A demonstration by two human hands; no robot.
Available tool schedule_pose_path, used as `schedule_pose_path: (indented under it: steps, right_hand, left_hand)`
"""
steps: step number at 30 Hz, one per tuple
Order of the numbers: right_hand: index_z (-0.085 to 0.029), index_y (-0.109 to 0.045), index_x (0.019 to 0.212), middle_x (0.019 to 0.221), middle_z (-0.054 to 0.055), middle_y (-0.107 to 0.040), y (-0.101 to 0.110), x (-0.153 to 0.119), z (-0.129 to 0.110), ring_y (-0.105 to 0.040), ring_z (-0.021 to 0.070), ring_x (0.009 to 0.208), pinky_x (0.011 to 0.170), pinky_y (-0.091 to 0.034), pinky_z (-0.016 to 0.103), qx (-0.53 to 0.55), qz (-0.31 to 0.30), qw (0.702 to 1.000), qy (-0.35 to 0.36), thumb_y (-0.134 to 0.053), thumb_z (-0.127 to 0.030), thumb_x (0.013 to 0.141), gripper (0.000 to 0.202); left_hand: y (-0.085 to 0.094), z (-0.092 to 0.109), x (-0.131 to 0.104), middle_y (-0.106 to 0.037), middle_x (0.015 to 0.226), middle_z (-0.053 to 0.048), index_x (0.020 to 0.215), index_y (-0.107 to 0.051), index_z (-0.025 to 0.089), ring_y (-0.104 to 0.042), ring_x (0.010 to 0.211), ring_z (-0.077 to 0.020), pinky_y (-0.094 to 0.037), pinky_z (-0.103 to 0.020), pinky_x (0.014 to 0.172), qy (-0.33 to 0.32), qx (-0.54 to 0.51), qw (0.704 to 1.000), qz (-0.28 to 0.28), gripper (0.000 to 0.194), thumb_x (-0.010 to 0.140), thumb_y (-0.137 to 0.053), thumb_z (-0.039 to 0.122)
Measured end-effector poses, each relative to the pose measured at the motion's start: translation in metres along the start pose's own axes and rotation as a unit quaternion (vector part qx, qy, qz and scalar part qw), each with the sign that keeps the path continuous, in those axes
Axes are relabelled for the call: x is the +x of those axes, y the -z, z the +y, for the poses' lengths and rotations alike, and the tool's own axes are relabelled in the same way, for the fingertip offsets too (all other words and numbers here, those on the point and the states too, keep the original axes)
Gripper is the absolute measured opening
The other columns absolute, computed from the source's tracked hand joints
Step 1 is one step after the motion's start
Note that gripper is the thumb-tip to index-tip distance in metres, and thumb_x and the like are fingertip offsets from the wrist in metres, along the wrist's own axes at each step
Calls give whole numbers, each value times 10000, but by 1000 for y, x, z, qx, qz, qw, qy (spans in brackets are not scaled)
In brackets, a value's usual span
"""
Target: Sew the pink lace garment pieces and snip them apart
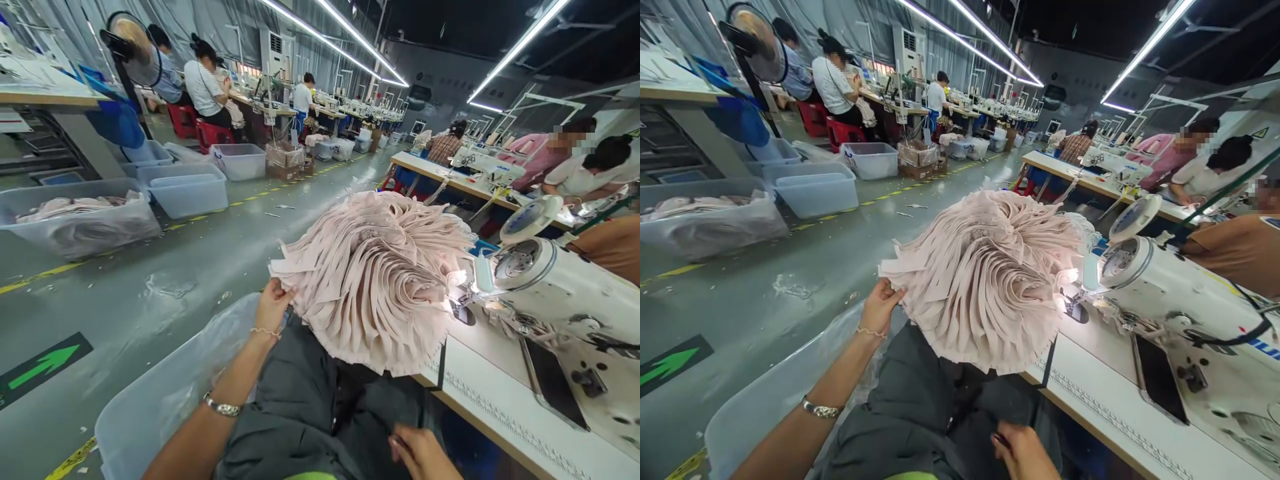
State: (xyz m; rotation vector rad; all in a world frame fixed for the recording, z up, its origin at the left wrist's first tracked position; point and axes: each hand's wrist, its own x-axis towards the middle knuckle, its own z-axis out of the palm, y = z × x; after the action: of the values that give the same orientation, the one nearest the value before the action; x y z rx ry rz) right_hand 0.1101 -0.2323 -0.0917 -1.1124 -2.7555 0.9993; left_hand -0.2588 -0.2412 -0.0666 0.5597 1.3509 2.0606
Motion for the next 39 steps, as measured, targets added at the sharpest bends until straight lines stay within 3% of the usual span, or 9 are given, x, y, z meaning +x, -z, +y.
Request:
schedule_pose_path:
  steps: [7,10,15,21,24,28,31,36,39]
  right_hand:
    - [-188,-593,1143,988,103,-640,57,92,-116,-588,209,896,749,-499,348,-156,242,888,358,-395,-57,908,334]
    - [-179,-551,1232,1279,143,-577,73,119,-131,-493,263,1206,966,-450,462,-224,239,869,372,-434,-22,871,411]
    - [-159,-623,1010,1012,101,-677,80,131,-120,-596,256,986,904,-483,433,-289,168,898,285,-556,2,819,259]
    - [-151,-603,1167,1233,122,-638,71,120,-112,-534,260,1177,1015,-441,470,-270,176,891,319,-523,32,822,399]
    - [-157,-612,1150,1279,107,-622,67,118,-111,-517,252,1213,1026,-441,474,-264,187,893,313,-466,39,844,392]
    - [-152,-611,1144,1332,110,-588,65,117,-108,-495,247,1248,1044,-435,490,-252,189,898,307,-428,92,785,472]
    - [-151,-600,1159,1390,119,-535,63,117,-107,-467,258,1277,1056,-426,511,-247,188,899,308,-417,114,716,548]
    - [-154,-590,1158,1397,119,-520,64,118,-106,-455,259,1277,1038,-446,510,-233,186,905,305,-397,119,668,593]
    - [-163,-584,1164,1387,122,-520,65,117,-106,-453,256,1272,1021,-451,511,-206,193,906,314,-371,116,670,606]
  left_hand:
    - [-39,-25,-57,-722,779,-49,903,-668,156,-632,625,-185,-523,-327,615,26,5,993,-114,493,622,-785,544]
    - [-42,-35,-67,-729,823,-75,887,-683,153,-649,674,-208,-525,-338,632,30,13,990,-136,488,636,-769,562]
    - [-27,-24,-49,-679,972,-63,950,-640,188,-625,896,-206,-511,-327,798,-9,35,995,-97,462,598,-827,421]
    - [-21,2,-27,-650,815,-14,892,-696,218,-582,719,-153,-479,-275,676,-122,130,979,-95,365,562,-833,296]
    - [-14,10,-7,-629,653,-13,660,-672,200,-567,619,-159,-469,-291,627,-146,131,980,-38,215,627,-781,383]
    - [3,14,10,-640,893,-49,948,-634,202,-608,747,-167,-501,-318,724,-170,74,976,115,328,794,-585,486]
    - [8,9,-9,-590,1053,-77,1074,-596,212,-584,892,-190,-486,-325,780,-268,160,923,225,347,765,-668,350]
    - [0,-4,-50,-611,1118,-87,1074,-669,244,-528,1068,-264,-404,-445,958,-410,446,791,-86,388,724,-576,102]
    - [-5,-5,-47,-675,1054,-57,991,-720,270,-569,1012,-239,-403,-431,933,-392,458,790,-112,345,776,-516,93]
